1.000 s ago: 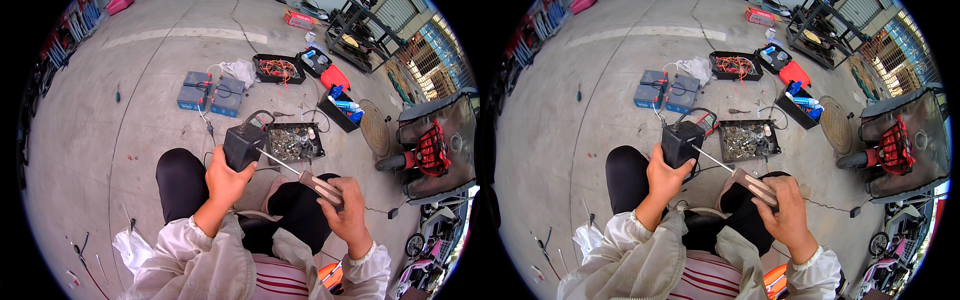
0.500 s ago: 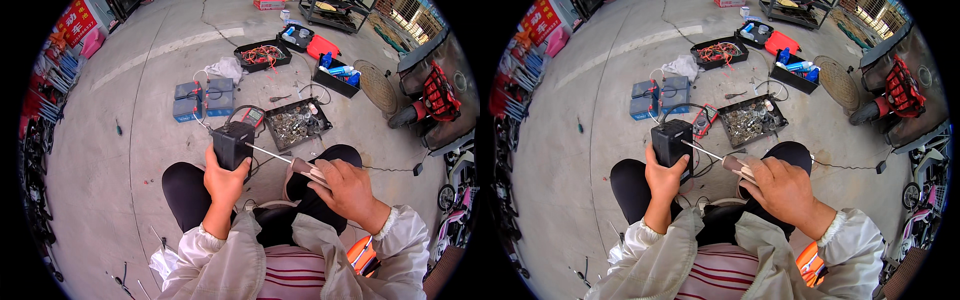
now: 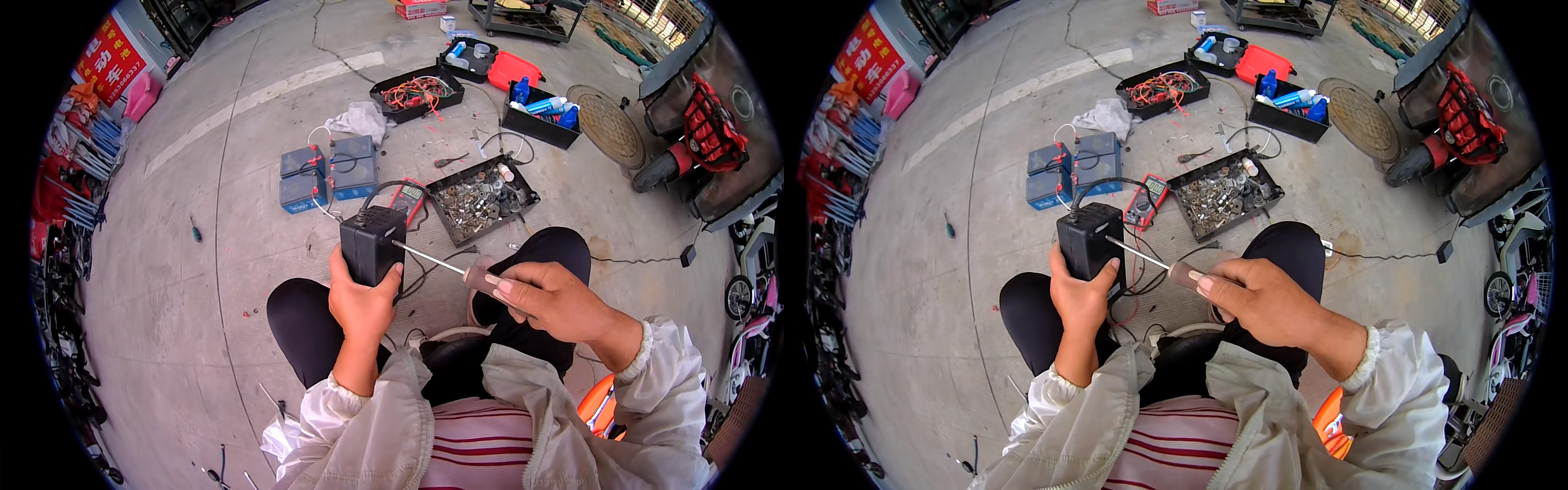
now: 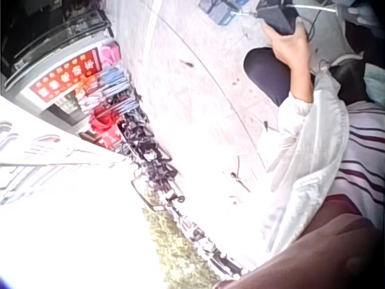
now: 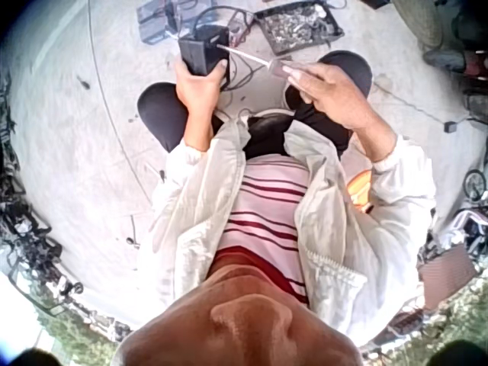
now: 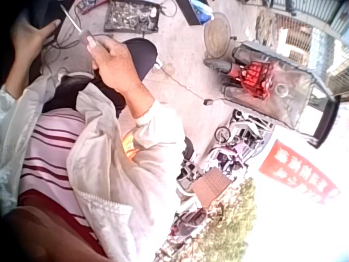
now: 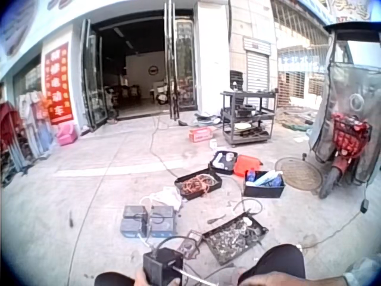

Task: The person sits on the floor and works on a black electronic device, likely a battery charger. They use a screwdriver to remove screws from the casing, open the device, and inspect the internal components. The person also handles a multimeter and various small parts from a tray.

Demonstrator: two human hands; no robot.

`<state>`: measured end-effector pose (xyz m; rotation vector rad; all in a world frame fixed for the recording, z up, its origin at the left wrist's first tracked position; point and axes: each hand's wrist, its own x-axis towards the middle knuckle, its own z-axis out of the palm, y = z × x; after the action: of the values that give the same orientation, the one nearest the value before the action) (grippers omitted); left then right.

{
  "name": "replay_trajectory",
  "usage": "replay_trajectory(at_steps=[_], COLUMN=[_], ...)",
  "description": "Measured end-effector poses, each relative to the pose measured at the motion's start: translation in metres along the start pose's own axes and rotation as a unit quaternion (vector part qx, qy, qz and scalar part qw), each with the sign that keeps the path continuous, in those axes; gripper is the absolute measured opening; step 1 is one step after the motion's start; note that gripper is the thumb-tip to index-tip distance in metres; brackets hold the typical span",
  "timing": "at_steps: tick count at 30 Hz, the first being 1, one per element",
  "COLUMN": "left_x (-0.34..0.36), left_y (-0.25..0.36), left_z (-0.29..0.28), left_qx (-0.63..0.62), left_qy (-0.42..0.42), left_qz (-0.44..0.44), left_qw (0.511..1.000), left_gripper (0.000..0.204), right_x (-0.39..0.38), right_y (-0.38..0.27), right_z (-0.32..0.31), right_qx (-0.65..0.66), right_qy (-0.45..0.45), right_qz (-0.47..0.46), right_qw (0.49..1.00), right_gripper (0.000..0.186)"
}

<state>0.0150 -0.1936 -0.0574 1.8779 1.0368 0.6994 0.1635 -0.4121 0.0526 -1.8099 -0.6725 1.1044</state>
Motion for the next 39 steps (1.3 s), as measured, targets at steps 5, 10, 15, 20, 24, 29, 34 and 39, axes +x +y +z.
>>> replay_trajectory(at_steps=[5, 10, 15, 20, 24, 29, 34, 39], left_x=[0.001, 0.001, -0.001, -0.004, -0.002, 0.001, -0.001, 0.001], left_y=[-0.004, -0.010, -0.005, -0.002, -0.002, 0.000, 0.002, -0.003], left_z=[0.001, 0.004, 0.000, -0.002, -0.005, -0.010, -0.007, -0.011], left_qx=[-0.007, -0.002, -0.016, 0.083, 0.085, 0.057, 0.100, 0.039], left_qy=[0.023, 0.034, 0.025, 0.020, -0.004, 0.002, -0.005, -0.003], left_qz=[0.031, 0.034, 0.068, 0.026, 0.040, 0.065, 0.024, 0.073], left_qw=[0.999, 0.999, 0.997, 0.996, 0.996, 0.996, 0.995, 0.997], left_gripper=[0.080, 0.079, 0.079, 0.077, 0.077, 0.078, 0.079, 0.077], right_x=[0.000, 0.003, 0.005, -0.007, -0.007, -0.010, -0.004, -0.004], right_y=[-0.002, 0.012, 0.020, 0.021, 0.035, 0.033, 0.049, 0.042], right_z=[-0.002, 0.013, -0.014, 0.018, 0.022, 0.025, 0.026, 0.004], right_qx=[0.085, -0.434, 0.280, -0.399, -0.136, -0.167, -0.342, 0.251], right_qy=[-0.073, 0.161, -0.182, 0.128, 0.039, 0.085, 0.179, -0.115], right_qz=[0.104, -0.245, 0.245, -0.157, -0.039, -0.110, -0.228, 0.168], right_qw=[0.988, 0.852, 0.910, 0.894, 0.989, 0.976, 0.894, 0.946], right_gripper=[0.036, 0.036, 0.043, 0.037, 0.037, 0.035, 0.036, 0.040])
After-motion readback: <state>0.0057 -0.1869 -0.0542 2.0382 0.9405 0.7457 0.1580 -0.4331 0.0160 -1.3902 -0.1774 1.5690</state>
